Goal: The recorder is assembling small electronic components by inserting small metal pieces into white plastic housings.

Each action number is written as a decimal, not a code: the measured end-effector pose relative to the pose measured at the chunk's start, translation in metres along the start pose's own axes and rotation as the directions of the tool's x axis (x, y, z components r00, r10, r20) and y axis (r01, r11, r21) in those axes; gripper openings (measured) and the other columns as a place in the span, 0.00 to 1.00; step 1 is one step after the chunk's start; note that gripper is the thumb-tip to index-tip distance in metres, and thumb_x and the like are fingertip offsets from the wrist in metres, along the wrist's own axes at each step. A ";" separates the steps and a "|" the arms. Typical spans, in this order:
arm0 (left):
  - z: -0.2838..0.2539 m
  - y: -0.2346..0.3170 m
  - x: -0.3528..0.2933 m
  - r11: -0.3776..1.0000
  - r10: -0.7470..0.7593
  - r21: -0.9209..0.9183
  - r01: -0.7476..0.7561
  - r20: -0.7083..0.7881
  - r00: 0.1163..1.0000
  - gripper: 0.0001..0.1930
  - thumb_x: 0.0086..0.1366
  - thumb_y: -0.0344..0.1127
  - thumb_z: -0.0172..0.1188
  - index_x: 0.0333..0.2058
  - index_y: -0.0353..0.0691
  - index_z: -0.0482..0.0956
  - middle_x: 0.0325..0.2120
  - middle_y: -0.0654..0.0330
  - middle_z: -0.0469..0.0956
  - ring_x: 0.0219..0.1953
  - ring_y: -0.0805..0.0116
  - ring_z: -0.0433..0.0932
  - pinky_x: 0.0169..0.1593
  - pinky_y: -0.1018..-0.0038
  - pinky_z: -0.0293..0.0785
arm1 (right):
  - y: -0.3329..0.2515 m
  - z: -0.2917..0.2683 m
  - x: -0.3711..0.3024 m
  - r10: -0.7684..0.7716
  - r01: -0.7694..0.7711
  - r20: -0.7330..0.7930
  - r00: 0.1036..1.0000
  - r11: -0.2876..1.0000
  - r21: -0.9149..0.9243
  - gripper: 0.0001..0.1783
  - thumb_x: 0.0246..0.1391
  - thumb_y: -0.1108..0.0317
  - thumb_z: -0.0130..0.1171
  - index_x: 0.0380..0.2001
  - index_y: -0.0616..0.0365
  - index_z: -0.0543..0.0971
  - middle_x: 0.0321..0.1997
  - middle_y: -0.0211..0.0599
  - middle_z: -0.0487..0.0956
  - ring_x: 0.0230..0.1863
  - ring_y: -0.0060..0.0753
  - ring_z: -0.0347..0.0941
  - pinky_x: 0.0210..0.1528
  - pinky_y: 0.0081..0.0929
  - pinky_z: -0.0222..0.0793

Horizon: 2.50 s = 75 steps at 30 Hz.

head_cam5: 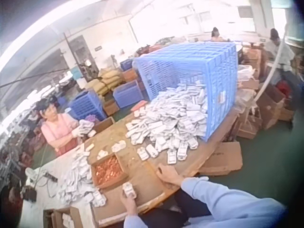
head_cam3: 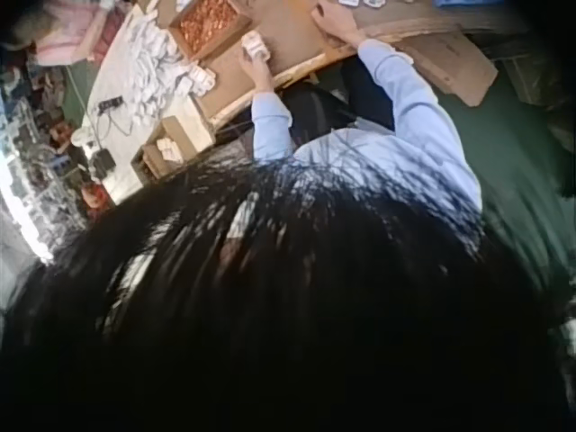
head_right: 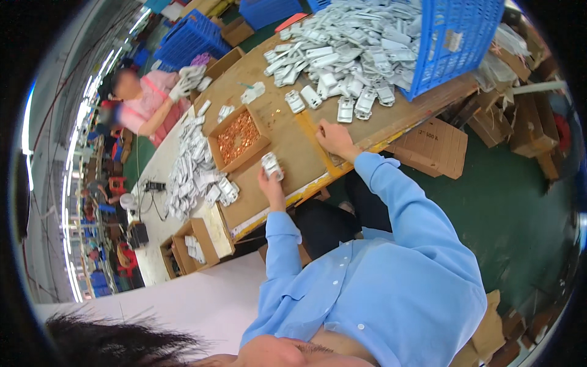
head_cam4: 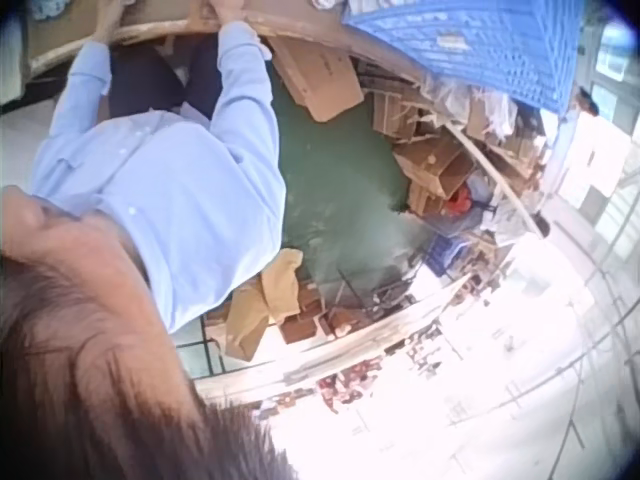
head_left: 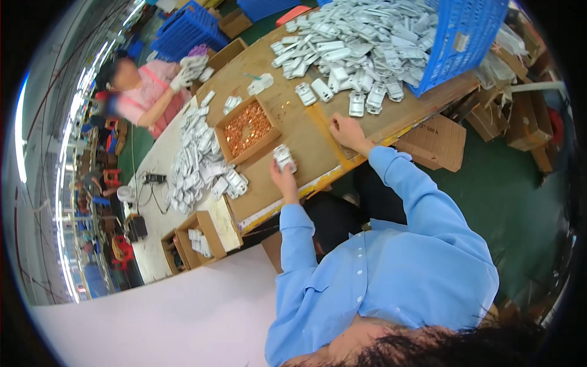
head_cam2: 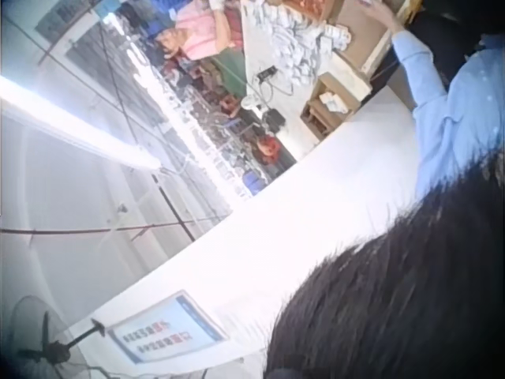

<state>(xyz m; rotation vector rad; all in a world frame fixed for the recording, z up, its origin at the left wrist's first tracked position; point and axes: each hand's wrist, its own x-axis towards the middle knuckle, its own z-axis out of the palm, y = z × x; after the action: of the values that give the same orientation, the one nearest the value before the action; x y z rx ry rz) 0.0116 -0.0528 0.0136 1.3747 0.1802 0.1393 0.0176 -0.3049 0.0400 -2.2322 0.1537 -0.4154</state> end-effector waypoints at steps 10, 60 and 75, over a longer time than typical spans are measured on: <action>0.043 0.000 -0.005 0.993 -0.073 0.104 0.048 0.256 0.964 0.18 0.56 0.22 0.55 0.48 0.34 0.72 0.42 0.60 0.77 0.44 0.71 0.76 0.47 0.75 0.72 | -0.048 0.013 -0.011 -0.246 0.219 0.131 0.960 0.956 0.193 0.09 0.54 0.62 0.55 0.32 0.56 0.75 0.25 0.43 0.79 0.28 0.50 0.76 0.30 0.42 0.71; 0.059 0.003 -0.022 0.943 0.093 0.297 -0.149 0.197 0.976 0.11 0.65 0.32 0.55 0.41 0.32 0.80 0.27 0.55 0.82 0.31 0.77 0.76 0.37 0.75 0.72 | -0.015 0.038 0.025 -0.121 -0.099 0.595 0.794 0.941 0.322 0.13 0.46 0.64 0.67 0.27 0.59 0.74 0.24 0.29 0.74 0.26 0.20 0.68 0.28 0.22 0.65; 0.063 -0.004 -0.017 0.948 0.043 0.298 -0.111 0.226 0.973 0.10 0.67 0.32 0.54 0.40 0.30 0.79 0.28 0.63 0.80 0.28 0.79 0.74 0.32 0.79 0.70 | -0.003 0.042 0.025 -0.105 -0.082 0.583 0.806 0.955 0.285 0.18 0.42 0.57 0.66 0.31 0.59 0.77 0.29 0.37 0.80 0.31 0.32 0.75 0.35 0.30 0.71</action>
<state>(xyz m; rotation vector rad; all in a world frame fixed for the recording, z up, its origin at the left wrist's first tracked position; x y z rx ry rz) 0.0081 -0.1174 0.0216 1.6992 -0.0387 0.0256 0.0555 -0.2787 0.0231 -1.9556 -0.2453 0.2619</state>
